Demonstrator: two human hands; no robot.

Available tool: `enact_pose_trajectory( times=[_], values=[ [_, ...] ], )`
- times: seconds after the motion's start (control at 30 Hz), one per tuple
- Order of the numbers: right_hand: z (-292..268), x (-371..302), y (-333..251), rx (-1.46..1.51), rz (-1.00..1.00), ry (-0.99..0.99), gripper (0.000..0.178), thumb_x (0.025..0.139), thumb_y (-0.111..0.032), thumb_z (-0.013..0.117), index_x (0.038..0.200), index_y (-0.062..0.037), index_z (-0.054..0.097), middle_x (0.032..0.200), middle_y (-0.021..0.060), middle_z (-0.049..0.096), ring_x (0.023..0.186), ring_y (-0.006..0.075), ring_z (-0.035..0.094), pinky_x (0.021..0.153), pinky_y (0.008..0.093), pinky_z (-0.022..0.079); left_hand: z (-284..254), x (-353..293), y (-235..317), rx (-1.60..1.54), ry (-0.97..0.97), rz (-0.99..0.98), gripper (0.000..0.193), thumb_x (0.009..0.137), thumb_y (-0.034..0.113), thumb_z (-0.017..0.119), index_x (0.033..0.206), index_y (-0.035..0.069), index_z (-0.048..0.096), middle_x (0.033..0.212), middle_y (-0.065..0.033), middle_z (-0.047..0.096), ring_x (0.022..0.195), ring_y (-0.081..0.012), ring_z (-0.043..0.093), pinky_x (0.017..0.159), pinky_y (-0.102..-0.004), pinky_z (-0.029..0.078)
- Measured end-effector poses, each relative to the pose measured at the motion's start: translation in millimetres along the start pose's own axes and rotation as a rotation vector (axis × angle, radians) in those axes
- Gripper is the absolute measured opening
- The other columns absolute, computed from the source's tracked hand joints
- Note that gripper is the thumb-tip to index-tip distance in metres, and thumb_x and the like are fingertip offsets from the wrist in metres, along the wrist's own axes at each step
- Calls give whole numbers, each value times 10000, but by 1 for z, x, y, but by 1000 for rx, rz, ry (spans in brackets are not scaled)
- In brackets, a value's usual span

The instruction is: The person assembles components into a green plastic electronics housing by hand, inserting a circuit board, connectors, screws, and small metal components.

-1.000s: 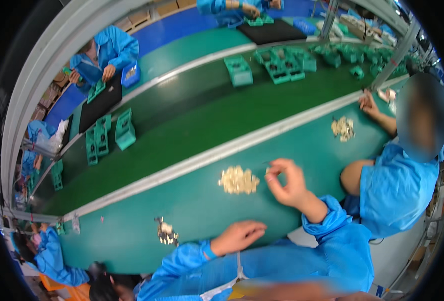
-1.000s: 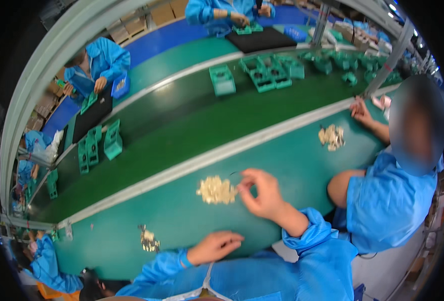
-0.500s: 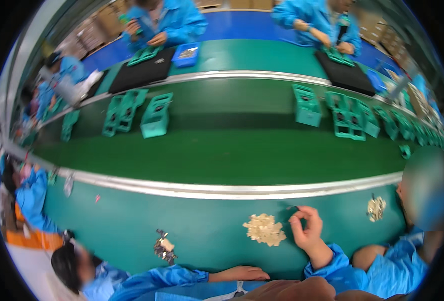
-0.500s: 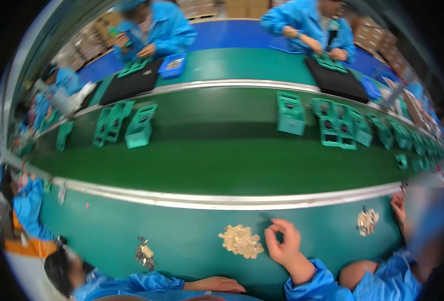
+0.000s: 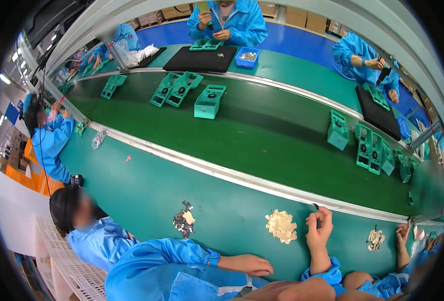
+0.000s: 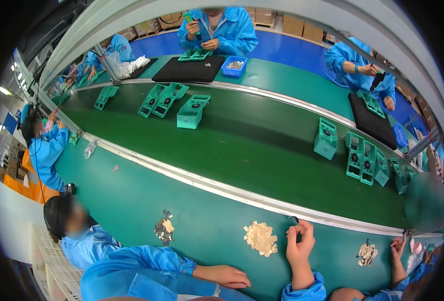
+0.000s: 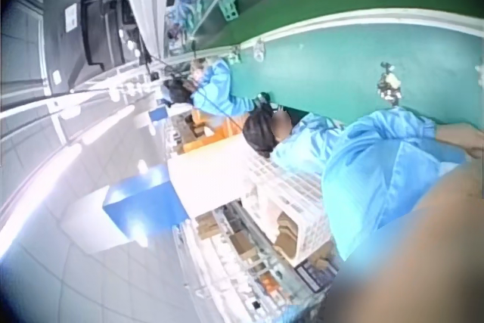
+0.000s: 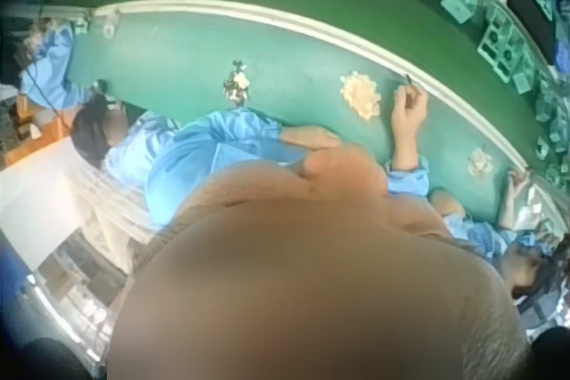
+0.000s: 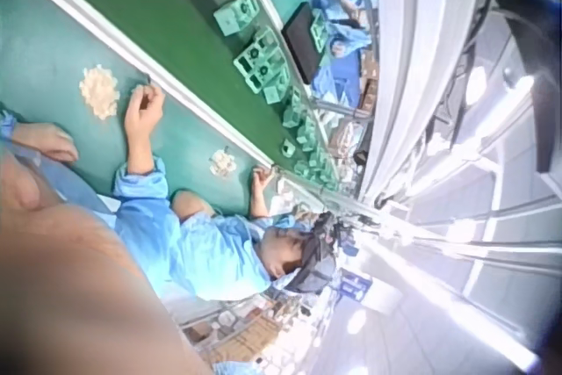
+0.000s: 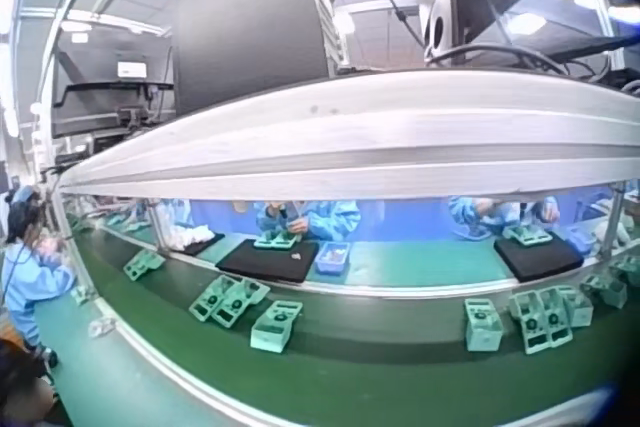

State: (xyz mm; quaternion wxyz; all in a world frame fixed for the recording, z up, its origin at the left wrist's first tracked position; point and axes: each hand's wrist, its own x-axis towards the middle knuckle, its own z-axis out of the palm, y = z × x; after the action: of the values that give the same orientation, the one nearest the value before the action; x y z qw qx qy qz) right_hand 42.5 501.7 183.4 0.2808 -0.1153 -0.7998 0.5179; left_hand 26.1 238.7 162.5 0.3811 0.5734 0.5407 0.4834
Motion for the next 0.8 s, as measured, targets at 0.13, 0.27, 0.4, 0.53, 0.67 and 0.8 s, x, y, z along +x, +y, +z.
enact_pose_trajectory(
  times=[0.13,0.27,0.4,0.53,0.67,0.8],
  values=[
    [-1,4,-1,9,-10,12,255,930,9,600,1173,8,522,692,41,586,653,110,575,670,258,468,-2,2,5,18,44,76,229,1038,229,527,1177,67,611,1046,-84,654,942,-279,656,797,-368,549],
    [2,8,-9,33,9,-15,239,936,3,595,1164,6,524,688,35,581,650,102,575,649,243,462,-5,3,8,66,24,61,217,1035,213,526,1160,57,610,1028,-97,646,925,-290,646,784,-380,540],
    [4,8,-5,73,36,-50,238,944,-7,591,1171,6,518,696,31,577,648,98,569,625,238,459,-5,1,14,134,21,77,207,1033,208,526,1134,45,605,992,-113,627,897,-306,630,765,-397,528],
    [-3,7,-5,134,114,-49,252,951,-19,589,1189,5,509,721,31,581,652,99,567,611,241,459,-2,3,14,137,32,97,207,1032,210,526,1132,44,600,985,-118,620,895,-313,626,759,-403,524],
    [-1,8,-1,180,225,-63,279,958,-28,589,1218,6,494,751,35,590,658,100,569,611,239,462,-1,0,14,125,40,100,207,1030,209,529,1133,42,597,988,-125,619,897,-322,622,763,-410,519],
    [6,11,0,184,207,-84,297,962,-30,589,1238,7,488,763,37,591,675,99,570,615,235,461,-3,-3,16,106,46,80,207,1026,207,531,1138,45,593,989,-133,615,901,-331,616,772,-416,514]
  ],
)
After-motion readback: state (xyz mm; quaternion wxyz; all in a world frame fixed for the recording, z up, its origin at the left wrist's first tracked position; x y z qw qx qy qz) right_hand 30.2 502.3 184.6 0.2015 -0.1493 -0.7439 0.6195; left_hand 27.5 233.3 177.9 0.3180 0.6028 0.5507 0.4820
